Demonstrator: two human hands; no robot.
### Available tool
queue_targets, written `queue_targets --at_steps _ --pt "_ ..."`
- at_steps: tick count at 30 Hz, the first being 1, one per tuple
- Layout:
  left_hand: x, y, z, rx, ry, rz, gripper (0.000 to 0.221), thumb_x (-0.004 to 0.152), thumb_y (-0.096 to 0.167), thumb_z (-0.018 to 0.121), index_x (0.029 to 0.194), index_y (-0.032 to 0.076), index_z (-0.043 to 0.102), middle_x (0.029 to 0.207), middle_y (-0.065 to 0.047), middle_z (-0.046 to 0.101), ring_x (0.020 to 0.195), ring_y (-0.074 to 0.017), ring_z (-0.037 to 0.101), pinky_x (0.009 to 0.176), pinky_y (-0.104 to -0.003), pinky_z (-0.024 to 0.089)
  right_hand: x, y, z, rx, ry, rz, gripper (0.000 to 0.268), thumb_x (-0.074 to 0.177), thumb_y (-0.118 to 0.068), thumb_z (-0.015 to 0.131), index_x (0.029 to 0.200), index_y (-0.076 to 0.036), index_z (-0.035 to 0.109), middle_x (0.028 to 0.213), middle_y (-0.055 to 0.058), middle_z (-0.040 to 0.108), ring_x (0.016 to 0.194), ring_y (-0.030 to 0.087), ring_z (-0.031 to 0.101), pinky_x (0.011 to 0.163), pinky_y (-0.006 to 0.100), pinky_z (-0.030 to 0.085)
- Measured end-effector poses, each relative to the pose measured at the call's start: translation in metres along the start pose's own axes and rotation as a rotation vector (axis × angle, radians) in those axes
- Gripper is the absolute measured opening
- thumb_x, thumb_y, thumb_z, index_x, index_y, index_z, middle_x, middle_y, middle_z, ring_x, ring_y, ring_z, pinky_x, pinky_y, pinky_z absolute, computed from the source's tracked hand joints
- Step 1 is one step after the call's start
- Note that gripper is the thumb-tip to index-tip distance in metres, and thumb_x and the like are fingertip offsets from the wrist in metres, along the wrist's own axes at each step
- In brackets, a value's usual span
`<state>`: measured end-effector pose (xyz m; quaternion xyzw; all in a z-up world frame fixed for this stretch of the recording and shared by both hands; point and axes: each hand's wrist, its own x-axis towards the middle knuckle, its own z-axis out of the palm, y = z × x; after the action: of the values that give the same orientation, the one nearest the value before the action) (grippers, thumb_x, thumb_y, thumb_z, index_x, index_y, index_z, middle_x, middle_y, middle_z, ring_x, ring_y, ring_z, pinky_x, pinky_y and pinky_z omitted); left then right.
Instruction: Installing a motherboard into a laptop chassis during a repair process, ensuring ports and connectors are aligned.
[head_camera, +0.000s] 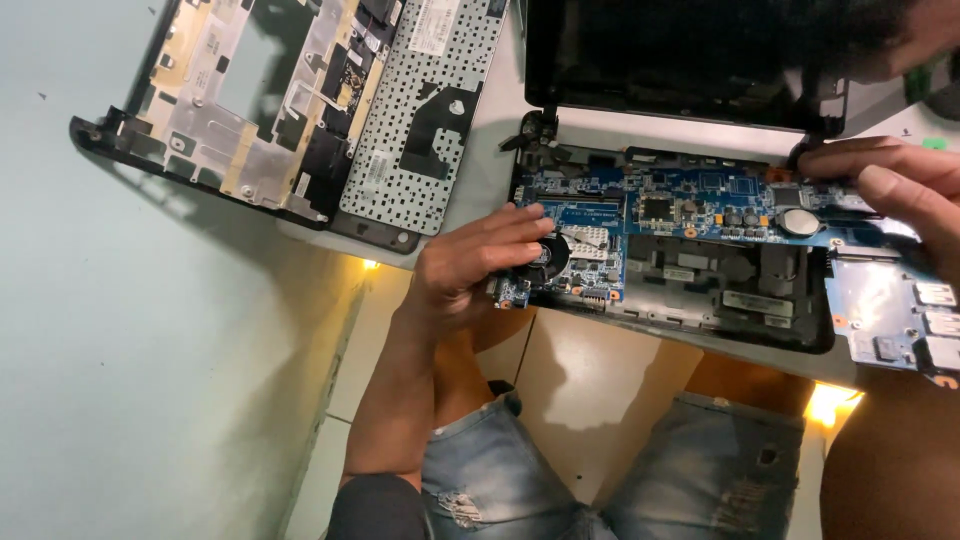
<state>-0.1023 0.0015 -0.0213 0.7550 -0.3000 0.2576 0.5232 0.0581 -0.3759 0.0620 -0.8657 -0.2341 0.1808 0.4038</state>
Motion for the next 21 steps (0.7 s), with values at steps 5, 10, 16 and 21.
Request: queue_targets --at_steps 5,10,16,21 --pt "0.001 0.000 -0.001 0.073 -0.036 -0.014 0.021 0.106 -0.002 0.061 0.127 0.004 0.064 0.135 -0.021 0.066 0.134 -0.0417 0.063 0.119 -0.056 0.054 -0.012 -0.033 0.015 0.098 0.086 0.069 0.040 0.105 -0.015 0.047 0.133 0.009 0.061 0.131 0.025 0.065 0.114 0.035 0.064 0.095 0.043 0.050" --pt "0.000 0.001 0.001 0.082 -0.014 -0.025 0.019 0.111 0.000 0.051 0.126 0.001 0.063 0.137 -0.021 0.063 0.135 -0.0437 0.061 0.117 -0.060 0.056 -0.010 -0.023 0.019 0.212 0.103 0.063 0.034 0.109 -0.012 0.044 0.134 0.007 0.056 0.137 0.025 0.065 0.118 0.033 0.066 0.098 0.041 0.053" --pt "0.001 0.000 0.002 0.256 0.004 0.013 0.018 0.109 0.006 0.055 0.119 0.002 0.069 0.131 -0.022 0.066 0.127 -0.0445 0.064 0.108 -0.056 0.058 -0.003 0.018 0.012 0.074 0.037 -0.088 0.038 0.107 -0.012 0.045 0.137 0.009 0.054 0.140 0.027 0.061 0.121 0.038 0.064 0.096 0.044 0.054" --pt "0.004 0.001 0.001 0.359 0.045 0.040 0.017 0.103 0.002 0.069 0.120 0.007 0.069 0.120 -0.017 0.065 0.112 -0.0352 0.060 0.096 -0.047 0.060 0.002 0.038 0.009 0.049 0.008 -0.167 0.039 0.102 -0.008 0.052 0.136 0.010 0.053 0.139 0.028 0.060 0.121 0.039 0.064 0.095 0.045 0.057"
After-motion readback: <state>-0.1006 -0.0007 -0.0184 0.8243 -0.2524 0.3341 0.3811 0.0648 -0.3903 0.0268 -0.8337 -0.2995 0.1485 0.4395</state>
